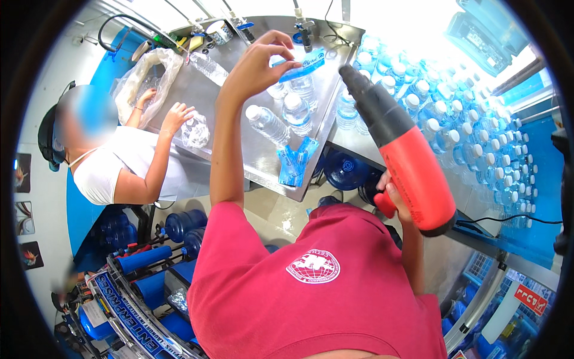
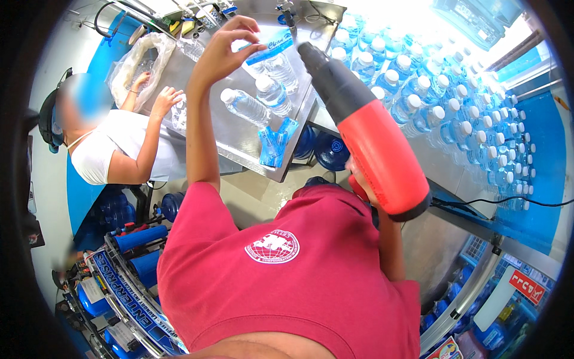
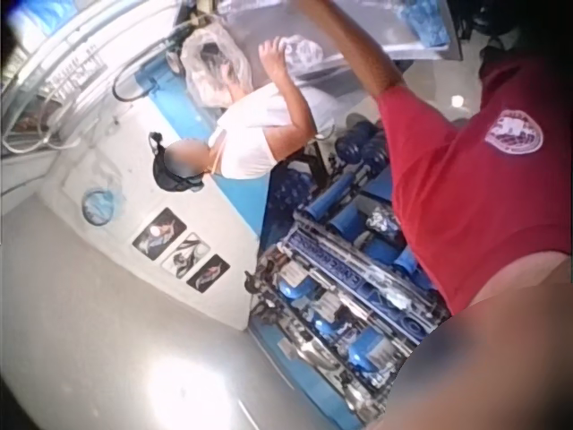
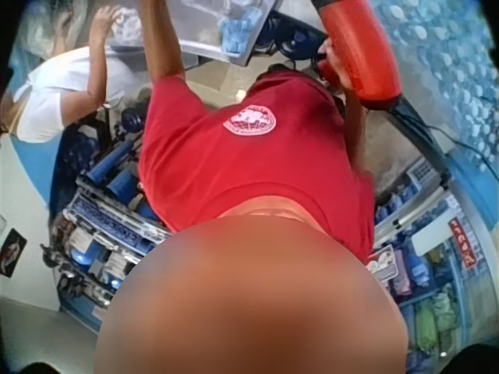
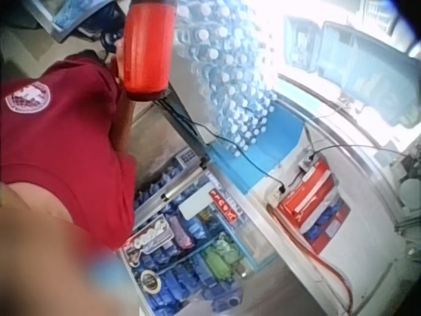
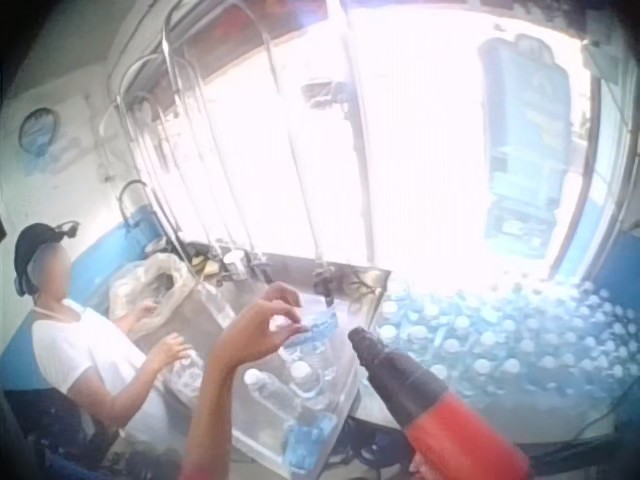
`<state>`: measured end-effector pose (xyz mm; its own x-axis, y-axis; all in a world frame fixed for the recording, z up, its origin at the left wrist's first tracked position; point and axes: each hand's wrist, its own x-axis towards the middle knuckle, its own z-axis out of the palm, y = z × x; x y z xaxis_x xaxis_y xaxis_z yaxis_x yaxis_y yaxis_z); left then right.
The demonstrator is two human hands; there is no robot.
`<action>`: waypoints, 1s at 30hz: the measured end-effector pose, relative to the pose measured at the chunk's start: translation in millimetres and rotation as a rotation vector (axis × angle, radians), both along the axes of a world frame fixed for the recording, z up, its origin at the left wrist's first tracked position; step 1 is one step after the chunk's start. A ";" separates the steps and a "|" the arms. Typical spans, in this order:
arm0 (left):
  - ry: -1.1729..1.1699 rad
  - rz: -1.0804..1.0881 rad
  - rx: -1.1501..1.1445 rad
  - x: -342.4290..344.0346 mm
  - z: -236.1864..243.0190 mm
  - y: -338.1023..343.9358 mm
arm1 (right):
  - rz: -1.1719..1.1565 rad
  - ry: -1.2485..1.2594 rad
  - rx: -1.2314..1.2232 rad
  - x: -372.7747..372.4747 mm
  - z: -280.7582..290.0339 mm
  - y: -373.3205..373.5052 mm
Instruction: The person uses a red heat gun to warm the necks of water bottles and then applies blue labels to each bottle. The person picks up bottles from a metal tray, applies the label, and places them on a table with other labeled bottles.
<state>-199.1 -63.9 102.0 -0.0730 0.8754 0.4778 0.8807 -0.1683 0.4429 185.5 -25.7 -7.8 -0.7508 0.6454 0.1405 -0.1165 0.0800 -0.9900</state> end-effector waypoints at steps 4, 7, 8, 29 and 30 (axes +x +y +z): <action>-0.170 -0.173 0.109 31.5 10.9 -23.2 | 0.071 0.475 -0.302 -64.6 18.8 -0.2; -0.517 -0.325 0.142 61.2 1.5 -31.1 | 0.079 0.511 -0.425 -87.7 42.9 7.6; -0.494 -0.230 0.171 73.7 -5.5 -32.1 | 0.107 0.509 -0.434 -95.7 49.4 11.5; -0.576 -0.123 -0.013 117.1 -19.2 -44.9 | 0.241 0.285 -0.122 -99.7 42.2 36.6; -0.586 -0.157 -0.011 117.4 -19.7 -44.0 | 0.229 0.276 -0.102 -99.5 42.1 37.0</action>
